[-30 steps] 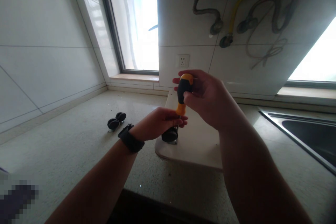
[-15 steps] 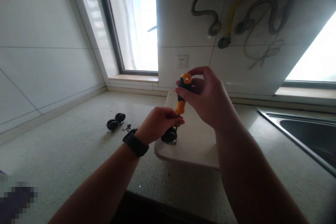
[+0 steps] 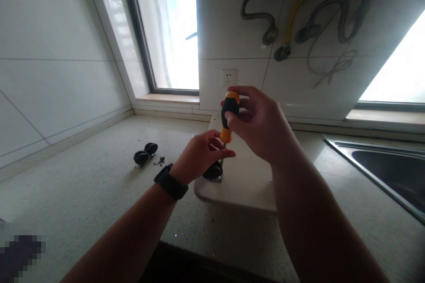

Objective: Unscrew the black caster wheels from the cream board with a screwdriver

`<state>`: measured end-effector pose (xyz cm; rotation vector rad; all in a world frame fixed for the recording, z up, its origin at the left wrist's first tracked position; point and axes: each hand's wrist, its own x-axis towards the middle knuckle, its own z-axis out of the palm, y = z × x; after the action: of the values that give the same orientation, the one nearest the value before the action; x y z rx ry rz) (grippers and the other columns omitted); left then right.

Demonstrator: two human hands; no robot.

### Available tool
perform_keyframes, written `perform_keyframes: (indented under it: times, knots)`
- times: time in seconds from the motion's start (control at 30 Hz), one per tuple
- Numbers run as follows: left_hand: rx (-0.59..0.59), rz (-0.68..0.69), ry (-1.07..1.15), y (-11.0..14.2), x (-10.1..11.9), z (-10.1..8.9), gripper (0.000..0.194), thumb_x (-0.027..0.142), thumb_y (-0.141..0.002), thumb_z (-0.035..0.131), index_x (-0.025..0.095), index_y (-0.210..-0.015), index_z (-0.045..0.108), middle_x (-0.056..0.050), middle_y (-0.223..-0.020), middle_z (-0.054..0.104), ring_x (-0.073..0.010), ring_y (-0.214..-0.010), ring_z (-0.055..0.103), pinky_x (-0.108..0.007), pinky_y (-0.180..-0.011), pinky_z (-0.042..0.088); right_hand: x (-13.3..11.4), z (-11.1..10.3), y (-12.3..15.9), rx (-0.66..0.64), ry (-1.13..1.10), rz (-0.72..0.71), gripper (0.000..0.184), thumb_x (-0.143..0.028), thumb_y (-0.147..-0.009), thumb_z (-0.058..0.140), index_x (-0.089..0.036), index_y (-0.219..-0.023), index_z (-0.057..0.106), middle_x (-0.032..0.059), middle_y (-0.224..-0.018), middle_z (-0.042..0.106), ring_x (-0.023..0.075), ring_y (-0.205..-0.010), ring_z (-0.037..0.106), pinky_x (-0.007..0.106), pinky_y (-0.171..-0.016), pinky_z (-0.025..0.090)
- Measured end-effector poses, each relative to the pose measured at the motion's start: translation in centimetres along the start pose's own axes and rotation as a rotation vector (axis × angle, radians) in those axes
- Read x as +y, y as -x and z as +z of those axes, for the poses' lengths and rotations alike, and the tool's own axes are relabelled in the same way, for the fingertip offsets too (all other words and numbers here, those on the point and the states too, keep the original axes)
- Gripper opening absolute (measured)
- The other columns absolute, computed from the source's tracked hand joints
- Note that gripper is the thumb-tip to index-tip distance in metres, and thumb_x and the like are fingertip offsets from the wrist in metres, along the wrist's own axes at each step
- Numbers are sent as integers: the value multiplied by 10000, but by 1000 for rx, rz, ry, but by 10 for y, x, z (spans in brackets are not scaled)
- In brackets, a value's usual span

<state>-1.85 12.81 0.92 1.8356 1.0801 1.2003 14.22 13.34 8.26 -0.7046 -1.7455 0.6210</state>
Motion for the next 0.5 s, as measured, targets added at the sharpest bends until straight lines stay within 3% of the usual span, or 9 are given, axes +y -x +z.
perform_keyframes:
  times: [0.17, 0.27, 0.37, 0.5]
  knots:
    - [-251, 9, 187, 1, 3, -9, 249, 299, -908, 705, 134, -1093, 729, -113, -1114, 762, -185, -1035, 702, -354, -968, 525, 3, 2, 0, 25, 65, -47, 465, -126, -784, 548, -235, -1235, 586, 48, -1056, 689, 196, -882, 677, 399, -781, 573]
    - [-248, -14, 226, 2, 3, -10, 279, 302, -953, 647, 130, -1156, 729, -125, -1155, 757, -193, -1058, 708, -388, -1009, 526, 3, 1, -3, 15, 85, -18, 405, -172, -825, 541, -239, -1221, 597, 42, -1057, 668, 159, -799, 647, 355, -718, 545]
    - [-239, -32, 279, 2, 2, -9, 292, 298, -949, 654, 122, -1171, 726, -140, -1180, 751, -206, -1073, 714, -409, -1022, 532, 2, 1, -3, 38, 161, -11, 364, -363, -872, 615, -248, -1217, 612, 30, -1006, 651, 144, -714, 612, 346, -654, 513]
    - [-204, -31, 240, 1, 2, -6, 247, 294, -922, 686, 126, -1090, 752, -129, -1101, 773, -205, -1001, 731, -396, -966, 554, 4, 0, -2, 82, 298, -84, 430, -473, -828, 703, -264, -1196, 625, 22, -1001, 648, 179, -811, 612, 382, -733, 507]
